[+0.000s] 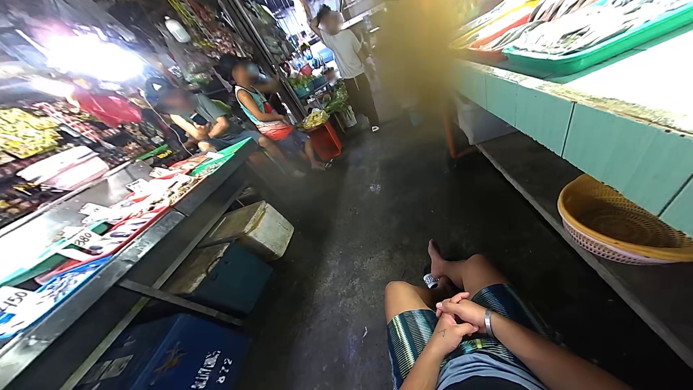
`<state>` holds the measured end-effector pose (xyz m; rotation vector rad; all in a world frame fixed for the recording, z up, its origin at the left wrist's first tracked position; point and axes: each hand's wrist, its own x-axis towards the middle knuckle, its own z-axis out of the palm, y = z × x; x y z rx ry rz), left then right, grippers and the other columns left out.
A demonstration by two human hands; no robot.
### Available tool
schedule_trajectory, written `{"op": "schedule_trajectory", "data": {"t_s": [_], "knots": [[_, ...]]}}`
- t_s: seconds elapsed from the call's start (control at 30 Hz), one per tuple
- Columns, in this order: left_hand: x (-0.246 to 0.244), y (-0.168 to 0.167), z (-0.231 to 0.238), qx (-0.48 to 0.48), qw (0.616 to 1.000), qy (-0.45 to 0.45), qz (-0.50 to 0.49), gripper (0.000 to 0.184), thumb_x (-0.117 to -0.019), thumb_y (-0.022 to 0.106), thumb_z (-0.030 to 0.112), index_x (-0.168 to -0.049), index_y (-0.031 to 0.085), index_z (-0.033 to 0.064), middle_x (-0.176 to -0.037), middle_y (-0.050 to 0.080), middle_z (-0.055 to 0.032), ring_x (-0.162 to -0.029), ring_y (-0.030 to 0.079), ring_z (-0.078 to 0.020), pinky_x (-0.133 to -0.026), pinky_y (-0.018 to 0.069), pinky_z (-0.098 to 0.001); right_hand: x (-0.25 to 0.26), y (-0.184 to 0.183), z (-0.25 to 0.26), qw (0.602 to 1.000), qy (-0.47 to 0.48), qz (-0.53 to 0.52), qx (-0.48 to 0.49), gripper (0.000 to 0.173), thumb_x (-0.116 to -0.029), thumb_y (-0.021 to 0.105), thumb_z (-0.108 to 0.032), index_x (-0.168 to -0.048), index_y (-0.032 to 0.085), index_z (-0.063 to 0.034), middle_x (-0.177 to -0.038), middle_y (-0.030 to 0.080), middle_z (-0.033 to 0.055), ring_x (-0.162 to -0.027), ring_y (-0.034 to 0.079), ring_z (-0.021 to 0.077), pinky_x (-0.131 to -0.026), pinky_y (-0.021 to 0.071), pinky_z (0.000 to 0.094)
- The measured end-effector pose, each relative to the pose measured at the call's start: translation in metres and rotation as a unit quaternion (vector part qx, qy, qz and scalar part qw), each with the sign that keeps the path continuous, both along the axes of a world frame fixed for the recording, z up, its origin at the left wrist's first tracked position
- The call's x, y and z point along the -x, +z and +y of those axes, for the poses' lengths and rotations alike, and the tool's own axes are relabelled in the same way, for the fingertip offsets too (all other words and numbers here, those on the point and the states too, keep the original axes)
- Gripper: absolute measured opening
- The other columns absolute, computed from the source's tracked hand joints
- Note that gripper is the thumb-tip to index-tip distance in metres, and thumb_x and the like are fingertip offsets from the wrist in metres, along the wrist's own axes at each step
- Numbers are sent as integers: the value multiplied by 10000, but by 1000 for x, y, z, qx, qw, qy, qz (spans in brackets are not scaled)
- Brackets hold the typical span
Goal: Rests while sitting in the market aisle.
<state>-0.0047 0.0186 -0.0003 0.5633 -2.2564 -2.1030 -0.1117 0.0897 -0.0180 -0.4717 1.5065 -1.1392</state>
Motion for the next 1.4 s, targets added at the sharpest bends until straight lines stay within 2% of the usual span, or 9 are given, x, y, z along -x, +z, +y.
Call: {"op": "schedule_trajectory", "data": {"t_s": [0.1, 0.2, 0.3, 0.53, 0.67, 0.8, 1.0, 1.17, 1.4], "knots": [[2, 3, 1, 6, 1000, -15, -4, 559, -816, 691, -1, -1349, 530, -51, -1088, 666, -56, -846, 632, -51, -782, 552, -245, 1, 4, 2, 1000, -1, -2, 1, 436, -1052, 523, -477, -1209, 671, -98, -1001, 651, 65, -849, 602, 132, -722, 508, 336], [1, 3, 1, 7, 1000, -8, -1, 402, -831, 687, -22, -1219, 586, -38, -973, 688, -13, -796, 642, -30, -764, 558, -228, 3, -7, -1, 1000, 4, -6, 1, 449, -1045, 522, -510, -1175, 678, -109, -952, 641, 43, -796, 592, 112, -669, 503, 307], [-1, 11, 3, 8, 1000, -4, -2, 444, -827, 674, -47, -1258, 568, -64, -987, 687, -21, -806, 641, -27, -769, 555, -223, 2, -13, -3, 1000, -7, -12, 5, 441, -1032, 538, -526, -1127, 676, -119, -888, 622, 22, -739, 585, 96, -615, 494, 290], [3, -13, -2, -11, 1000, -13, 20, 342, -823, 699, -6, -1155, 614, -13, -952, 696, 6, -811, 654, -33, -773, 564, -236, 0, 4, 4, 1000, -3, 1, -2, 448, -1053, 515, -491, -1191, 675, -96, -961, 643, 64, -802, 585, 126, -689, 496, 327], [0, 25, 9, 4, 1000, -8, -12, 534, -835, 661, -72, -1352, 526, -66, -1061, 681, -41, -838, 641, -30, -785, 549, -222, -1, 9, 3, 1000, -4, 0, 10, 421, -1064, 508, -455, -1170, 662, -77, -941, 631, 56, -770, 574, 113, -666, 495, 311], [-2, -4, -1, 6, 1000, 0, 13, 317, -827, 690, -39, -1137, 624, -28, -940, 703, -3, -820, 655, -31, -785, 560, -232, -3, -7, -3, 1000, -15, -7, 10, 450, -1033, 546, -492, -1176, 680, -86, -979, 652, 70, -830, 597, 134, -704, 509, 341], [1, -8, -1, 0, 1000, -3, 2, 326, -822, 705, -14, -1138, 628, -32, -949, 700, -11, -820, 654, -34, -790, 562, -236, 1, -4, 0, 1000, -16, -11, -2, 443, -1040, 540, -496, -1175, 681, -98, -964, 642, 68, -803, 589, 134, -684, 500, 331], [4, 3, 2, 9, 1000, -12, -6, 535, -813, 697, -20, -1322, 540, -66, -1090, 668, -58, -872, 635, -42, -802, 550, -230, 2, -1, 2, 1000, -17, -8, 5, 431, -1047, 536, -476, -1169, 684, -90, -977, 652, 69, -830, 597, 128, -716, 504, 333], [-1, 1, 0, 0, 1000, -5, -2, 310, -841, 682, -33, -1144, 616, -34, -932, 692, -14, -802, 648, -43, -776, 561, -239, 0, -6, -2, 1000, -13, -15, 8, 425, -1049, 536, -476, -1152, 678, -89, -932, 638, 51, -781, 587, 112, -667, 501, 311]]}}
